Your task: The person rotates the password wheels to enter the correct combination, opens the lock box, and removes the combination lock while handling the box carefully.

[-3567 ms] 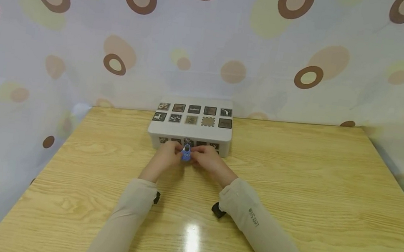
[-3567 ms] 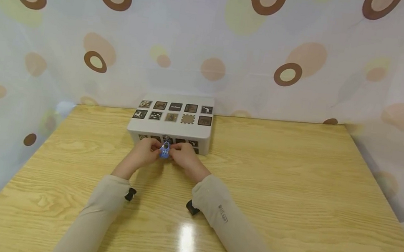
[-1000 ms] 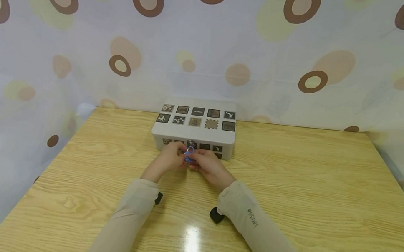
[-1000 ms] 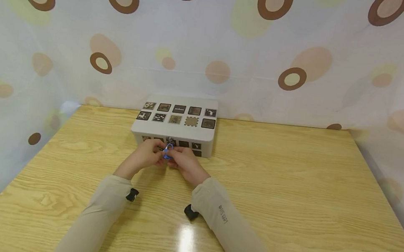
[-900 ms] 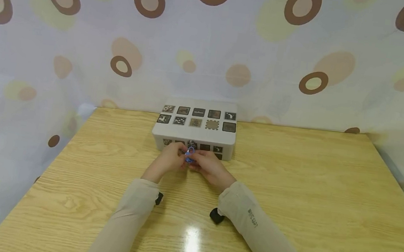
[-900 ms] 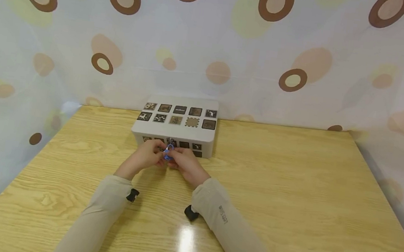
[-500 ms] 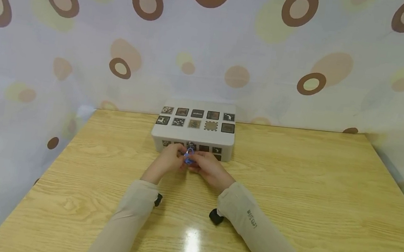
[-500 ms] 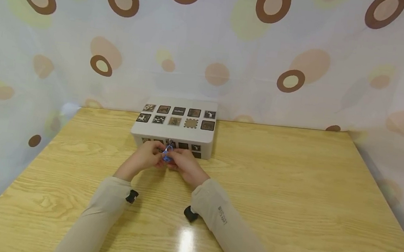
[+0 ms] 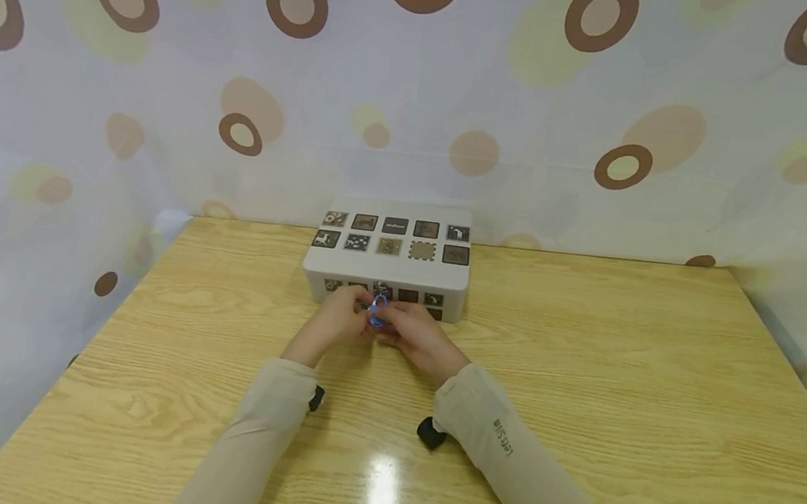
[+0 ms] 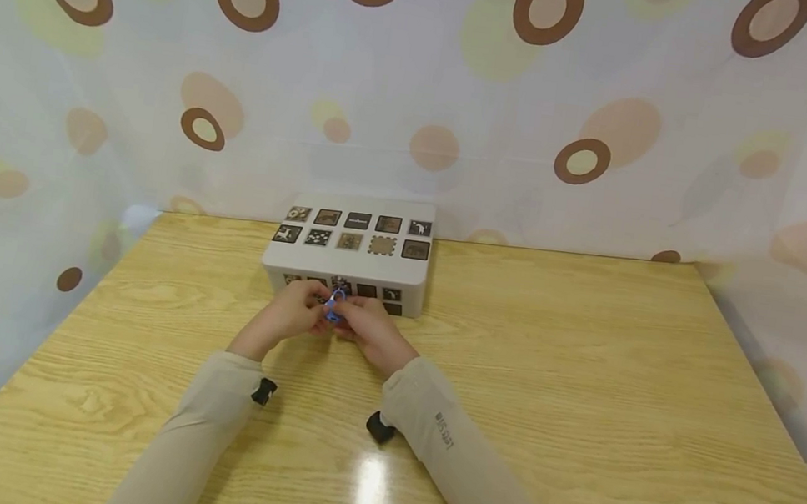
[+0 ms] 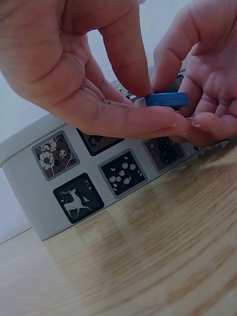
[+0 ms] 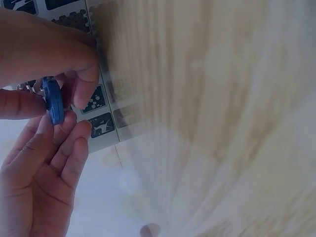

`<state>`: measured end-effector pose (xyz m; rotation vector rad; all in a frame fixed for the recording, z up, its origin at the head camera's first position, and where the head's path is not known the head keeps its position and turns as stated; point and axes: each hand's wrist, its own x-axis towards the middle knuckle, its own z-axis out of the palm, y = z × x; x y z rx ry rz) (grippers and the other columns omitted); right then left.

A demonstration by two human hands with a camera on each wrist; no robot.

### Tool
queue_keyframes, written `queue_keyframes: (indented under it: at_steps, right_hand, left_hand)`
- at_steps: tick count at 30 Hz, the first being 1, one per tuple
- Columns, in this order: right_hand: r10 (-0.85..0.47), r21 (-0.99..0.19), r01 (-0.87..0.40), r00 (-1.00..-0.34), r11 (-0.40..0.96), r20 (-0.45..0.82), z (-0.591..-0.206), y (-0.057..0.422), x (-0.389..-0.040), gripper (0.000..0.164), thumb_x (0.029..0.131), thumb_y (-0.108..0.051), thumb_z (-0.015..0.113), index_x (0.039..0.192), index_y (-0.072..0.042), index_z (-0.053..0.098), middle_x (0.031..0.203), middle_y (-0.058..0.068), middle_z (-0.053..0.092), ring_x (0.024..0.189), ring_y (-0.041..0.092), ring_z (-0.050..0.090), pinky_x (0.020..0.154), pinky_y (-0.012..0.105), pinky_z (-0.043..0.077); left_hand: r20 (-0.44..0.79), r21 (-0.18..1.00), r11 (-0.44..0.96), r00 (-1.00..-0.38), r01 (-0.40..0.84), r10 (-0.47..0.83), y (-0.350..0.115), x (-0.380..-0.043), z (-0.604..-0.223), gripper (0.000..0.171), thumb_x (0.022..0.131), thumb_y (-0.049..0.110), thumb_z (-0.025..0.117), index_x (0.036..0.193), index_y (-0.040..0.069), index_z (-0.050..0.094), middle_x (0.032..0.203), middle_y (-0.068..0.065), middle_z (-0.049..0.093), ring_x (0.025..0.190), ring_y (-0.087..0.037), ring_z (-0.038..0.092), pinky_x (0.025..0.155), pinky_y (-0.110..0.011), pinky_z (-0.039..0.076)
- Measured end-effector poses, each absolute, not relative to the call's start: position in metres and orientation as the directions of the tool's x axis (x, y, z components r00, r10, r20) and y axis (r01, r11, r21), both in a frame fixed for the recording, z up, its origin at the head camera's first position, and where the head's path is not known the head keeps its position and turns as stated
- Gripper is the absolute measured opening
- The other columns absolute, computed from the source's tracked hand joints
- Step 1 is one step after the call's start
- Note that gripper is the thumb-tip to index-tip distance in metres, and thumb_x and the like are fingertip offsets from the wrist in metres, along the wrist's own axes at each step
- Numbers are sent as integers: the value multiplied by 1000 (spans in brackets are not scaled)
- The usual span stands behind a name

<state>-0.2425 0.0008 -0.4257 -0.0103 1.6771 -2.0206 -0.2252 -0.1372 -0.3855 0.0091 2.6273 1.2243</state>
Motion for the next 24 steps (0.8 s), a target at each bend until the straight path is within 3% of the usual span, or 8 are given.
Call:
queue_keyframes:
  at_steps: [13,24]
  right_hand:
    - [-407,-910,392,-859,-134,-310,-427,0,-242,27,99,-5,45,114,15,55,90,7,59,76,12,57,71,21,50]
    - [-399,-896,399,-866,-194,-300,-426,1,-241,23,95,-3,49,109,13,57,90,7,59,76,13,57,71,22,50]
  left_hand:
    - [-208,740,667,-972,-85,107,-137,-226,-387,31,91,-7,50,121,-9,54,88,-21,67,78,-30,68,64,-28,53]
    - [-218,755,648,-971,-102,101,-137,-226,-386,30,91,-8,50,121,-9,53,90,-23,67,81,-33,68,67,-30,55]
